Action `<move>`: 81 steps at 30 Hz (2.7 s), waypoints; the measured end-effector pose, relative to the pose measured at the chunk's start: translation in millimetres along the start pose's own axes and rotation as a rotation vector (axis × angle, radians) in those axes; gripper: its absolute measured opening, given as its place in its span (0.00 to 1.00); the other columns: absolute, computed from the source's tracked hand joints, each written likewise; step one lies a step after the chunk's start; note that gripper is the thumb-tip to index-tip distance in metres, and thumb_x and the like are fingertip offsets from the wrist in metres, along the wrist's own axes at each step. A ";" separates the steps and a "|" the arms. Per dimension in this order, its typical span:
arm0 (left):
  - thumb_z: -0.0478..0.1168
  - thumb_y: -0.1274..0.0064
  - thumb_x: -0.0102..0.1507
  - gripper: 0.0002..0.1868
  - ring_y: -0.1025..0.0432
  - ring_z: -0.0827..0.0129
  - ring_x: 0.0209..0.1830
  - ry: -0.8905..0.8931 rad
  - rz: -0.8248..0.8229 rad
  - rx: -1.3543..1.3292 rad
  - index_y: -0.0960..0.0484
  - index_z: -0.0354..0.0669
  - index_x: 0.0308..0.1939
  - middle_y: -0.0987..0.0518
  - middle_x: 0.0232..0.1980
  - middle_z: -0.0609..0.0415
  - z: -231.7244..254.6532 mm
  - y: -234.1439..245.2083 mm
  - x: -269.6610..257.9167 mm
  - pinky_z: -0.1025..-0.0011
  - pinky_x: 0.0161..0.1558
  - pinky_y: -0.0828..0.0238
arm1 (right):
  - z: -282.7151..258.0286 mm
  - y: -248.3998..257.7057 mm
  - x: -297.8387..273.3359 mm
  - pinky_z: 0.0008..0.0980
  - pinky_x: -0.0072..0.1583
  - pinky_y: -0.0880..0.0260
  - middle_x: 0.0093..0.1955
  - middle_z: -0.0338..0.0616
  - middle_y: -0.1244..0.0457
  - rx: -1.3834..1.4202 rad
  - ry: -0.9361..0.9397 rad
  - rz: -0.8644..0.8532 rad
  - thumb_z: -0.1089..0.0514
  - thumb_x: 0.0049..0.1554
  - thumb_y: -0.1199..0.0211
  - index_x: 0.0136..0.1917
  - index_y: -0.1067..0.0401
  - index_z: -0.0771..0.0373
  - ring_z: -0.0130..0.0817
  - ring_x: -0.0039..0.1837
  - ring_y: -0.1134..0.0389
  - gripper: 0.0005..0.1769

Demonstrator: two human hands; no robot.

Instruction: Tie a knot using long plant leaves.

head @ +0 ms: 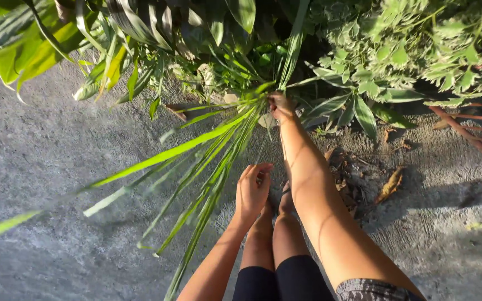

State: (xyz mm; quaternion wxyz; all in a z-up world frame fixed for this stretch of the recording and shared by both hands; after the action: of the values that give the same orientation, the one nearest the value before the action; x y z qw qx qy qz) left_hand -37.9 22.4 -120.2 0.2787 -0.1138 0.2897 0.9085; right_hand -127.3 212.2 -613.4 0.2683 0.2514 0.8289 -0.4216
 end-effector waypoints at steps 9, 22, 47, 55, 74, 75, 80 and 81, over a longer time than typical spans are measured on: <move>0.29 0.49 0.64 0.11 0.22 0.64 0.38 -0.018 -0.014 0.008 0.17 0.37 0.49 0.18 0.46 0.49 -11.9 -9.2 -1.2 0.71 0.41 0.24 | 29.8 71.3 46.2 0.26 0.35 0.35 0.40 0.42 0.31 -0.208 -0.015 0.165 0.66 0.58 0.38 0.46 0.28 0.63 0.29 0.36 0.30 0.02; 0.34 0.50 0.70 0.11 0.30 0.73 0.38 0.115 0.062 -0.322 0.21 0.40 0.57 0.21 0.45 0.55 -27.1 -8.1 -11.4 0.73 0.40 0.29 | -94.4 -84.4 -179.6 0.18 0.26 0.46 0.47 0.29 0.29 -0.539 0.514 0.304 0.53 0.57 0.40 0.41 0.22 0.56 0.17 0.30 0.36 0.09; 0.35 0.45 0.67 0.14 0.22 0.65 0.41 -0.052 0.112 -0.045 0.19 0.39 0.56 0.21 0.53 0.49 44.9 25.3 -19.3 0.72 0.42 0.24 | -71.9 -111.9 -184.0 0.23 0.28 0.42 0.39 0.46 0.33 -0.119 -0.025 0.126 0.60 0.60 0.42 0.52 0.31 0.63 0.28 0.31 0.34 0.07; 0.33 0.48 0.66 0.11 0.19 0.66 0.38 0.020 0.040 -0.088 0.19 0.37 0.53 0.19 0.55 0.51 20.3 23.8 -17.3 0.72 0.37 0.21 | -33.9 -47.8 -100.2 0.28 0.27 0.45 0.37 0.48 0.39 -0.280 0.299 0.225 0.52 0.60 0.34 0.52 0.25 0.65 0.31 0.27 0.43 0.15; 0.31 0.47 0.66 0.14 0.20 0.68 0.37 -0.020 0.009 -0.020 0.21 0.40 0.55 0.18 0.47 0.49 20.8 37.9 5.1 0.71 0.36 0.21 | -76.7 -92.4 -98.4 0.26 0.29 0.39 0.38 0.45 0.31 -0.160 0.203 0.396 0.65 0.61 0.43 0.46 0.28 0.67 0.28 0.29 0.38 0.04; 0.31 0.47 0.66 0.13 0.19 0.68 0.36 -0.016 0.009 -0.039 0.21 0.39 0.55 0.17 0.48 0.50 19.3 37.2 8.0 0.71 0.36 0.21 | -72.9 -89.1 -96.2 0.25 0.29 0.37 0.39 0.44 0.32 -0.124 0.134 0.414 0.66 0.61 0.43 0.47 0.28 0.66 0.28 0.30 0.37 0.03; 0.30 0.49 0.66 0.16 0.20 0.68 0.38 -0.070 0.004 -0.059 0.23 0.40 0.58 0.18 0.47 0.50 26.9 32.3 15.1 0.71 0.35 0.21 | -73.0 -89.6 -96.2 0.20 0.35 0.33 0.43 0.44 0.32 -0.425 0.165 0.572 0.67 0.61 0.44 0.51 0.27 0.61 0.22 0.34 0.34 0.07; 0.30 0.49 0.66 0.17 0.20 0.68 0.37 -0.064 -0.004 -0.072 0.24 0.41 0.59 0.18 0.47 0.51 27.3 30.1 16.4 0.71 0.35 0.21 | -73.2 -88.4 -98.0 0.17 0.39 0.30 0.44 0.41 0.31 -0.453 0.239 0.630 0.64 0.63 0.47 0.53 0.27 0.58 0.19 0.35 0.31 0.09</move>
State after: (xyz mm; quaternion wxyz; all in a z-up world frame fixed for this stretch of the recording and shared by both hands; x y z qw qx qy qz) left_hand -69.8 25.4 -90.3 0.2853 -0.0953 0.2474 0.9210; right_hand -129.7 208.8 -462.5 0.3348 0.4748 0.8086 -0.0933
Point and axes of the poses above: each hand's wrist, its own x-axis towards the middle knuckle, its own y-axis out of the back of the hand, z = x × y, the point moved 6 cm from there along x, towards the middle knuckle
